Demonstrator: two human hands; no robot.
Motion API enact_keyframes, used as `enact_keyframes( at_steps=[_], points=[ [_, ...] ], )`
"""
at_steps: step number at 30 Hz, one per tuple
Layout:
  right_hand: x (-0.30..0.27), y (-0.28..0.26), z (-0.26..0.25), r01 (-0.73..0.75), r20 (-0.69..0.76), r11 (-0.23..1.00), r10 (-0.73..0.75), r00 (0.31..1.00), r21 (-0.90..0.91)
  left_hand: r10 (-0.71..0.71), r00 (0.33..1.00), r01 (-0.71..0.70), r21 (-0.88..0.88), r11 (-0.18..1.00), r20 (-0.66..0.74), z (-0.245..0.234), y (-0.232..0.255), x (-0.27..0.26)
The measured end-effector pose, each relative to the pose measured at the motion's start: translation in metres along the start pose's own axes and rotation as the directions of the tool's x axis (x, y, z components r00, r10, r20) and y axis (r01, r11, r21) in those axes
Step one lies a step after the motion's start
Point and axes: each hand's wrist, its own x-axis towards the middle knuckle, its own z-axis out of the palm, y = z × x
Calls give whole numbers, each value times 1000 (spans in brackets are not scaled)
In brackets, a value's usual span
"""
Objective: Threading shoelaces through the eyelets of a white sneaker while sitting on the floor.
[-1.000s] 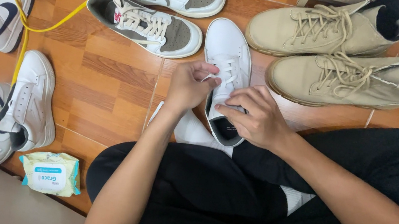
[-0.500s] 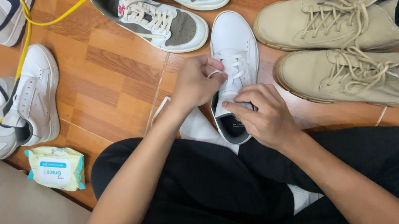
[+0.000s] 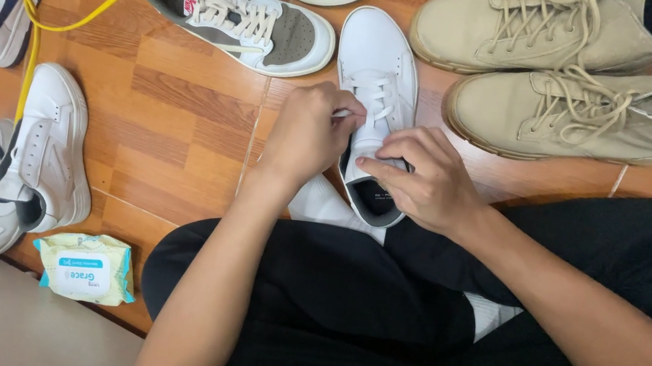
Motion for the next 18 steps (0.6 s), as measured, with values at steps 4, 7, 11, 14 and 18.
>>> enact_keyframes(
  at_steps=[4,7,11,14,18],
  points=[
    [-2,1,2,0,-3,1000,0,1000,-1,117,990,-129,189,973,75,-4,5,-3],
    [0,1,1,5,2,1000,-5,1000,-5,134,986,-157,263,952,101,-4,5,-4],
    [-2,2,3,14,7,1000,-14,1000,1,134,984,-165,304,938,120,-3,1,-2],
    [-2,3,3,15,-1,1000,-15,1000,8,127,987,-151,293,944,100,0,1,-5],
    [-2,1,2,1,0,1000,-1,1000,10,96,993,-115,301,947,75,6,0,-11]
  ],
)
